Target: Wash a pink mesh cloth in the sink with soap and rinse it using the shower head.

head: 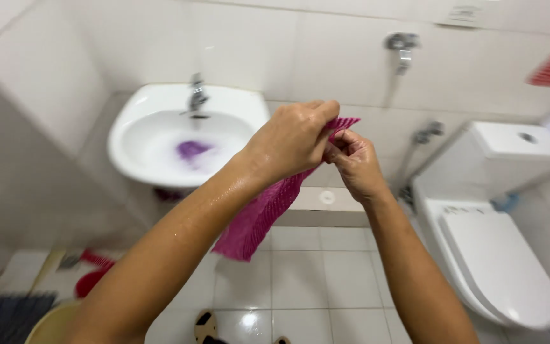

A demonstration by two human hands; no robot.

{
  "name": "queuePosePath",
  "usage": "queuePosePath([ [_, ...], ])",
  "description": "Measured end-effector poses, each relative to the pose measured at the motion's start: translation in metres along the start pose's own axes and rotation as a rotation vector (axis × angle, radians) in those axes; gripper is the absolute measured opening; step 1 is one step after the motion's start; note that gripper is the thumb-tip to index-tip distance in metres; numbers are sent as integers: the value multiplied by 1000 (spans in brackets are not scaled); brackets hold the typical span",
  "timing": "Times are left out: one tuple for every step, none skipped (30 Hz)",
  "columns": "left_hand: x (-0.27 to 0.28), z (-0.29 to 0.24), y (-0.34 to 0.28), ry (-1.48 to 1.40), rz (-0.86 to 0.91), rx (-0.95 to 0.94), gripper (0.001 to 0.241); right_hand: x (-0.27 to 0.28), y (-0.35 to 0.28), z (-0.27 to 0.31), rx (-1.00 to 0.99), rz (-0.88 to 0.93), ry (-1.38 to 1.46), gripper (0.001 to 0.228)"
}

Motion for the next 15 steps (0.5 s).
queuePosePath([
  [12,20,-15,-15,43,152,8,-25,6,-10,-8,60,36,23],
  [24,39,-30,-37,75,298,9,-47,13,-15,-9,120,64,13],
  [41,50,-49,-3,55,334,9,-77,13,-16,-20,167,86,13],
  [61,65,-68,-25,28,401,20,-108,16,-17,-33,218,151,11],
  [81,81,-87,-49,-3,467,31,-139,19,-17,-49,268,217,9],
  [98,91,-106,-17,-23,496,31,-169,25,-17,-59,310,237,9],
  [120,81,-119,86,-79,331,39,-198,29,-19,-92,351,258,8],
  [137,69,-137,176,-118,160,47,-226,29,-21,-128,383,274,8],
  [152,78,-159,202,-127,187,47,-245,32,-34,-141,417,288,8],
  [159,99,-179,-99,-61,301,54,-265,38,-46,-146,451,290,5],
  [164,117,-199,-406,1,406,62,-285,45,-58,-150,484,291,3],
  [179,128,-219,-379,-10,421,62,-311,52,-70,-150,512,309,3],
  [196,143,-241,-377,-37,486,58,-338,58,-83,-162,541,317,2],
  [211,154,-265,-386,-65,546,55,-363,58,-95,-175,562,316,2],
  [230,156,-283,-367,-76,556,55,-391,58,-103,-175,583,327,2],
])
Point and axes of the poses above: each hand's wrist, its own y-axis towards the middle knuckle, its own x-axis out of the back of the hand, z = x × y, the point moved 10 cm from there along y, towards the middle knuckle, and after that the axes turned 5 degrees about x, right-handed, at the moved point
